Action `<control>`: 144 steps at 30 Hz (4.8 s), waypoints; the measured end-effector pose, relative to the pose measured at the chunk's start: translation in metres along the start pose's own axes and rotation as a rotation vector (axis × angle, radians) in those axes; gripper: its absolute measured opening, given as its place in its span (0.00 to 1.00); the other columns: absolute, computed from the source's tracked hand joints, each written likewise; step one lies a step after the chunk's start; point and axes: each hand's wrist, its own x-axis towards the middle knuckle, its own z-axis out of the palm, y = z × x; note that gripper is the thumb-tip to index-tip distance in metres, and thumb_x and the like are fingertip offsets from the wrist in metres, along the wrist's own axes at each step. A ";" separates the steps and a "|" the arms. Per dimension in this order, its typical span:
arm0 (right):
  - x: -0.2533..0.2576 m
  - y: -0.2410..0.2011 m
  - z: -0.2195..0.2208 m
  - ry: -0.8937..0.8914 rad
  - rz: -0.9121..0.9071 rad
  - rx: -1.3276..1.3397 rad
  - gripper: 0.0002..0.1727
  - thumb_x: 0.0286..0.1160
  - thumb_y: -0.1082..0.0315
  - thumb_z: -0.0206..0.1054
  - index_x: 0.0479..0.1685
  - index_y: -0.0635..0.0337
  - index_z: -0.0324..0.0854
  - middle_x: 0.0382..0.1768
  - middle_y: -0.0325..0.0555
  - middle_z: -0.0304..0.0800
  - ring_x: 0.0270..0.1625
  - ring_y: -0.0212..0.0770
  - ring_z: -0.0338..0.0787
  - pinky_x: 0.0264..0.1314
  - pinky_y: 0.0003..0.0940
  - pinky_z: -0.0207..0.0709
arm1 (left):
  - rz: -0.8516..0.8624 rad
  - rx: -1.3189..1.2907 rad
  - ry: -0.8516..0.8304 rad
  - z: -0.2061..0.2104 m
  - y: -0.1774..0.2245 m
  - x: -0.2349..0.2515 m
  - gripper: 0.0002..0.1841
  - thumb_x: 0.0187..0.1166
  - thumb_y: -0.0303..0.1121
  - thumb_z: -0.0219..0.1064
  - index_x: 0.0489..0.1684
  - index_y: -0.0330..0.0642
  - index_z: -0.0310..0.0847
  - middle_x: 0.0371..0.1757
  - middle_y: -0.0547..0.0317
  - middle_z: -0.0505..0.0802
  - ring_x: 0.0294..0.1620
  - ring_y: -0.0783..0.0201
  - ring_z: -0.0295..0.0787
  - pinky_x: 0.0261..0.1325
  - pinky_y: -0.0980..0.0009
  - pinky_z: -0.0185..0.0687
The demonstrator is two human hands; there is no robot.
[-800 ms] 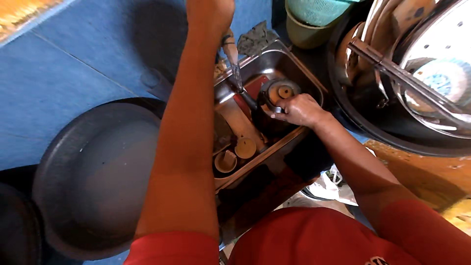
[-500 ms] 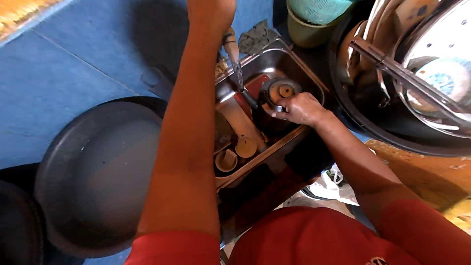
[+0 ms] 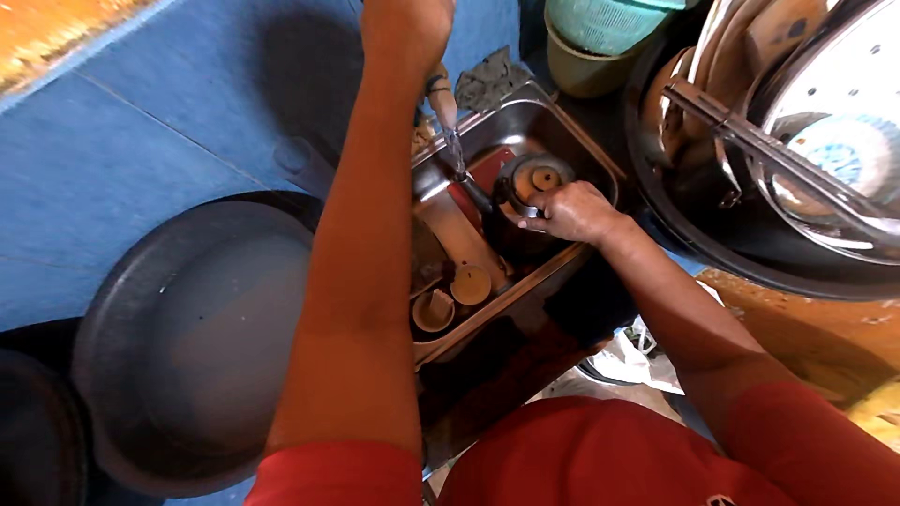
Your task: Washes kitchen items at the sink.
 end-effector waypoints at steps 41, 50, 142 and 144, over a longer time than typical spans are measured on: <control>-0.002 -0.003 0.001 -0.015 0.006 0.025 0.25 0.85 0.44 0.61 0.44 0.60 0.86 0.33 0.57 0.91 0.40 0.62 0.92 0.45 0.66 0.79 | -0.031 0.103 -0.057 0.000 0.003 0.003 0.15 0.77 0.47 0.65 0.46 0.47 0.92 0.47 0.55 0.94 0.55 0.56 0.91 0.62 0.49 0.82; -0.002 -0.003 0.000 -0.034 0.012 0.016 0.25 0.86 0.44 0.61 0.44 0.59 0.86 0.34 0.56 0.91 0.41 0.61 0.92 0.46 0.65 0.79 | -0.023 0.098 -0.038 -0.002 0.004 0.000 0.14 0.76 0.44 0.65 0.45 0.47 0.90 0.46 0.56 0.93 0.53 0.58 0.90 0.60 0.52 0.82; -0.005 -0.001 0.013 -0.004 -0.019 0.034 0.25 0.86 0.45 0.62 0.42 0.60 0.87 0.35 0.57 0.91 0.41 0.61 0.92 0.44 0.64 0.79 | -0.025 0.128 -0.048 -0.003 0.004 0.000 0.15 0.81 0.41 0.59 0.46 0.41 0.90 0.47 0.51 0.93 0.55 0.56 0.90 0.63 0.53 0.81; -0.005 -0.001 0.014 0.001 -0.025 0.037 0.25 0.86 0.45 0.62 0.42 0.61 0.87 0.35 0.58 0.91 0.41 0.62 0.92 0.44 0.64 0.79 | -0.023 0.139 -0.053 -0.003 0.003 0.000 0.15 0.81 0.41 0.59 0.46 0.41 0.90 0.47 0.50 0.93 0.55 0.56 0.90 0.63 0.53 0.81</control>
